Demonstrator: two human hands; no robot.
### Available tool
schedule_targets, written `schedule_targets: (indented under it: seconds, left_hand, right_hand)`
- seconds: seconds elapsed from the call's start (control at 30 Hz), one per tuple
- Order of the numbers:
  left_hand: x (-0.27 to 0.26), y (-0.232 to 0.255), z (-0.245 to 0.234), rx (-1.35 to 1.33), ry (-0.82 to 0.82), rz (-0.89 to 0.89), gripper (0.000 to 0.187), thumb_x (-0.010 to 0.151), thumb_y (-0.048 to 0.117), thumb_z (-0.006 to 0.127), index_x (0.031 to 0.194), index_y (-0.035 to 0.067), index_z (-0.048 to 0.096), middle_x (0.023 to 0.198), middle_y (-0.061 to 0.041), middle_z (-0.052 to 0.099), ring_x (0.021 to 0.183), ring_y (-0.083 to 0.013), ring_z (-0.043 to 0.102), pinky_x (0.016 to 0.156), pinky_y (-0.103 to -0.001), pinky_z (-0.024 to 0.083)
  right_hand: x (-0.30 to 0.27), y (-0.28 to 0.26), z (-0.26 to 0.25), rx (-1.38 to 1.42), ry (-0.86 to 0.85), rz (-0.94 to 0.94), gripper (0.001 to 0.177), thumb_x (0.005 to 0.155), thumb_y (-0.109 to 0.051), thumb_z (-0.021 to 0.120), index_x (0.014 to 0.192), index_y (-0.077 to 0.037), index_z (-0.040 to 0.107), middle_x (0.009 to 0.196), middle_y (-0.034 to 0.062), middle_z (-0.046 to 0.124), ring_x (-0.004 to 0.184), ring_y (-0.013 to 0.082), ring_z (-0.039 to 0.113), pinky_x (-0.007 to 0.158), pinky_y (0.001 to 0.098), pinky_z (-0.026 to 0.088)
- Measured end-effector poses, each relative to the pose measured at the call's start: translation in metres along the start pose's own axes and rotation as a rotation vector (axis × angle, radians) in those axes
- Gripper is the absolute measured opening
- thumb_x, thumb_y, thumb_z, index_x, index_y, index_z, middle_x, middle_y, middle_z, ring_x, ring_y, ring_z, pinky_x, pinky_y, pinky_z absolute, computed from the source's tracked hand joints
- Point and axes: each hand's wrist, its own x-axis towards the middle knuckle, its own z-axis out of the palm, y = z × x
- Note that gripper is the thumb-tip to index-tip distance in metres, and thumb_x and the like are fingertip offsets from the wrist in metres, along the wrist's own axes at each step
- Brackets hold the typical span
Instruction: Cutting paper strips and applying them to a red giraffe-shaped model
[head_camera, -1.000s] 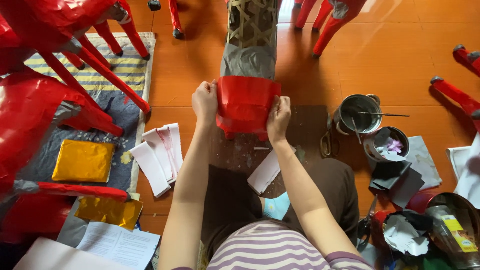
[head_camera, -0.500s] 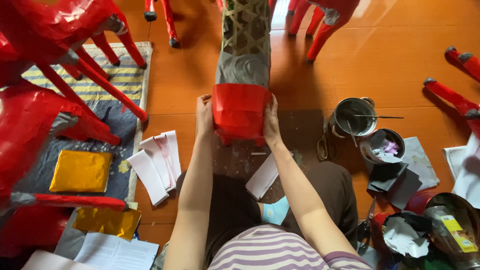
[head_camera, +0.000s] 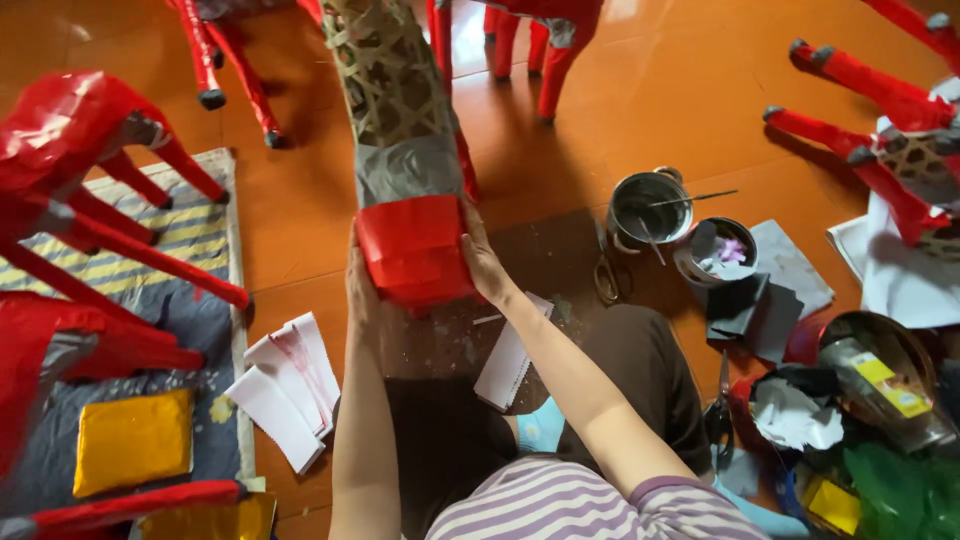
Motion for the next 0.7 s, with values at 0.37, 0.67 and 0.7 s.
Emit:
schedule_targets:
  seconds: [0.37,0.67,0.7]
  left_hand:
    - [0.003,0.020,0.007,0.136,-0.052,-0.069,0.052,0.107,0.032,0.021,0.152,0.008,0.030,0.157,-0.019,0.027,0.146,-0.0339,0.022,0.121,-0.049,0.011]
    - [0.012,-0.059,-0.030,0.148,0.043,-0.414,0.061,0.101,0.064,0.027,0.152,0.030,0.033,0.146,-0.013,0.045,0.107,-0.0348,0.063,0.064,-0.047,0.059]
    - [0.003,-0.043,-0.026,0.151,0.043,-0.416,0.061,0.101,0.064,0.027,0.152,0.030,0.033,0.146,-0.013,0.045,0.107,-0.0348,0.063,0.064,-0.047,0.059]
  right_hand:
    - [0.005,0.026,-0.022,-0.154,-0.116,0.194,0.052,0.107,-0.041,0.027,0.154,-0.020,0.028,0.152,0.0109,0.036,0.142,0.0226,0.034,0.119,0.0423,0.020]
    - [-0.001,0.052,-0.029,-0.030,-0.138,0.044,0.058,0.105,-0.027,0.031,0.156,-0.006,0.016,0.157,0.0299,0.019,0.144,0.0465,0.018,0.119,0.0564,0.016]
    - [-0.002,0.077,-0.039,-0.027,-0.138,0.046,0.058,0.105,-0.027,0.031,0.156,-0.006,0.016,0.157,0.0299,0.019,0.144,0.0465,0.018,0.119,0.0564,0.016]
